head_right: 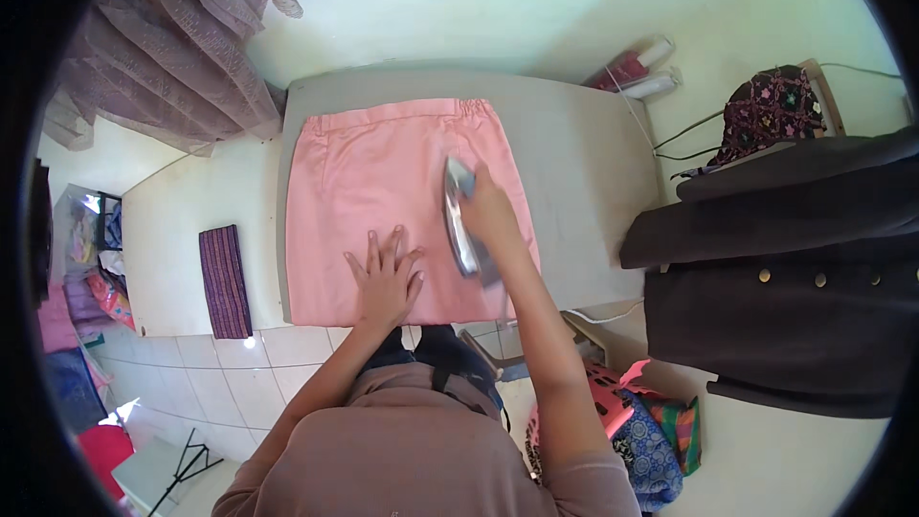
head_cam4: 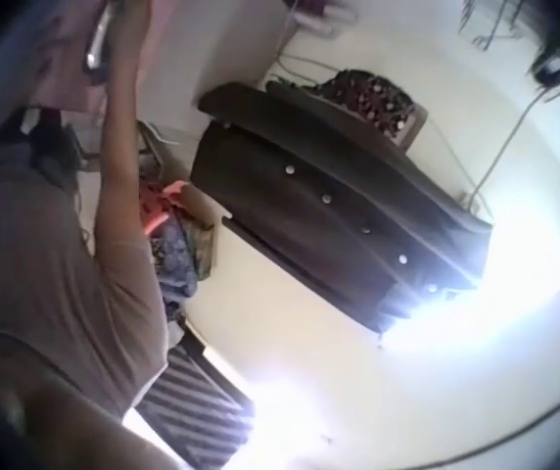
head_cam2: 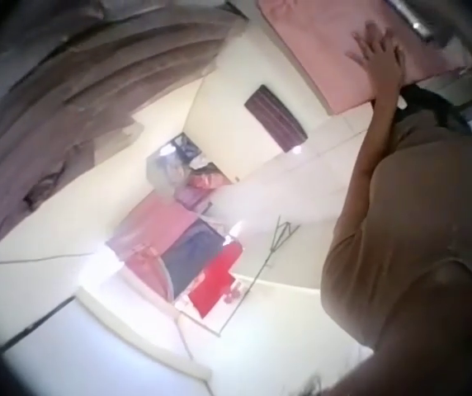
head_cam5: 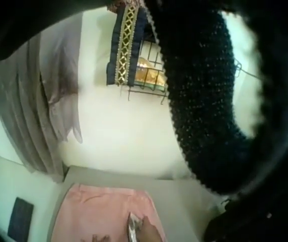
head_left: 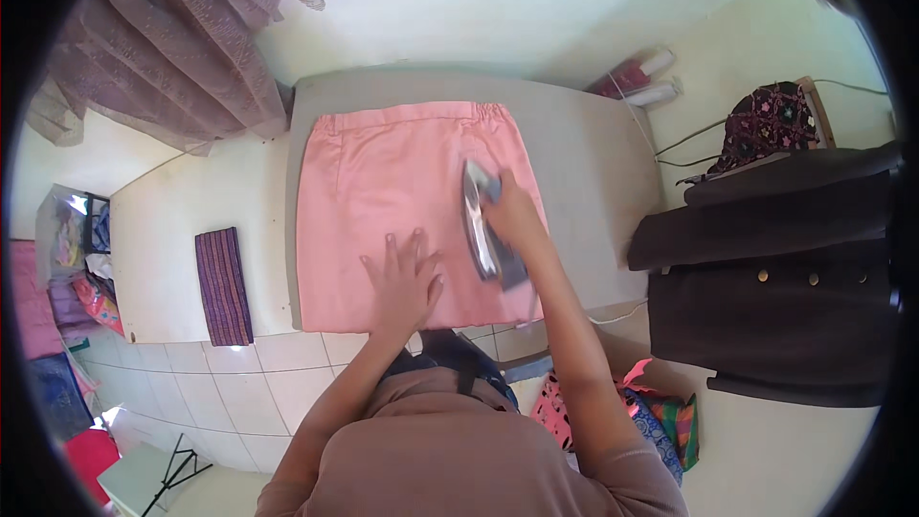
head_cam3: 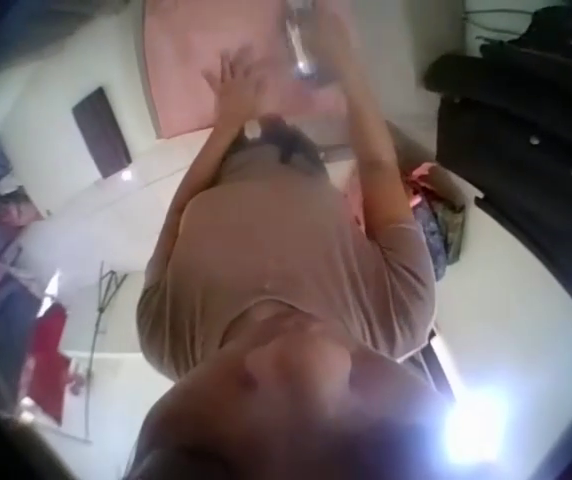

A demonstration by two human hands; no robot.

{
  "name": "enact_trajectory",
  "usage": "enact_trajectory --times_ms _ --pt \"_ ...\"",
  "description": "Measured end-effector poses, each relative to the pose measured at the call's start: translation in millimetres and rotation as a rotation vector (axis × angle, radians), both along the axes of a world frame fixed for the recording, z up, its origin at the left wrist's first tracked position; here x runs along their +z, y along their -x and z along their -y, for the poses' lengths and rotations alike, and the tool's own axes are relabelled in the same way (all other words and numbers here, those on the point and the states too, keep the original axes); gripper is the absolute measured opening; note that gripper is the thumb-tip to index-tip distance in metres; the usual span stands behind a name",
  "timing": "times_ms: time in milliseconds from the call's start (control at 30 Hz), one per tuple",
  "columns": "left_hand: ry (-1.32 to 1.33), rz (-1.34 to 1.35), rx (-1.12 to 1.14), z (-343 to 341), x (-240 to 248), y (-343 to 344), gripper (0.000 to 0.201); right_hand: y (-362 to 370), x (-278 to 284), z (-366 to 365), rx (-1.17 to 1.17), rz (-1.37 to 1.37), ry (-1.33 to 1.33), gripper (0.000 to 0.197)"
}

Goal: Ironing a pink skirt on a flat surface.

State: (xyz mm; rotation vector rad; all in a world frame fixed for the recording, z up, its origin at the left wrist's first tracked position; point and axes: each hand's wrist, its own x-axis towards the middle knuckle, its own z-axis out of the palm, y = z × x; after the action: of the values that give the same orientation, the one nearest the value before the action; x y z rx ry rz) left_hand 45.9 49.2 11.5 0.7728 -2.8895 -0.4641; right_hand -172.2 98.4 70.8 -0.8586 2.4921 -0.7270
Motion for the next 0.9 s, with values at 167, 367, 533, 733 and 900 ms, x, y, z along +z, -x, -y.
enact_trajectory --times_ms 167,367,533,733,900 --pt "0.053 -0.019 0.028 -2 -6 -3 0.04 -48 7 -96 -0.069 0.062 -0.052 0.045" --pt "0.044 -0.008 0.03 -1 -4 -4 0.045 5 4 -38 -0.106 -0.055 0.03 0.046" --pt "0.069 0.009 0.004 -1 1 10 0.046 84 -4 19 -0.093 -0.176 0.093 0.048" --pt "0.074 0.013 0.028 -1 2 4 0.05 40 5 -26 -0.12 0.044 0.028 0.046" --pt "0.07 0.029 0.044 -1 3 -1 0.057 -35 5 -117 -0.165 0.099 -0.033 0.04"
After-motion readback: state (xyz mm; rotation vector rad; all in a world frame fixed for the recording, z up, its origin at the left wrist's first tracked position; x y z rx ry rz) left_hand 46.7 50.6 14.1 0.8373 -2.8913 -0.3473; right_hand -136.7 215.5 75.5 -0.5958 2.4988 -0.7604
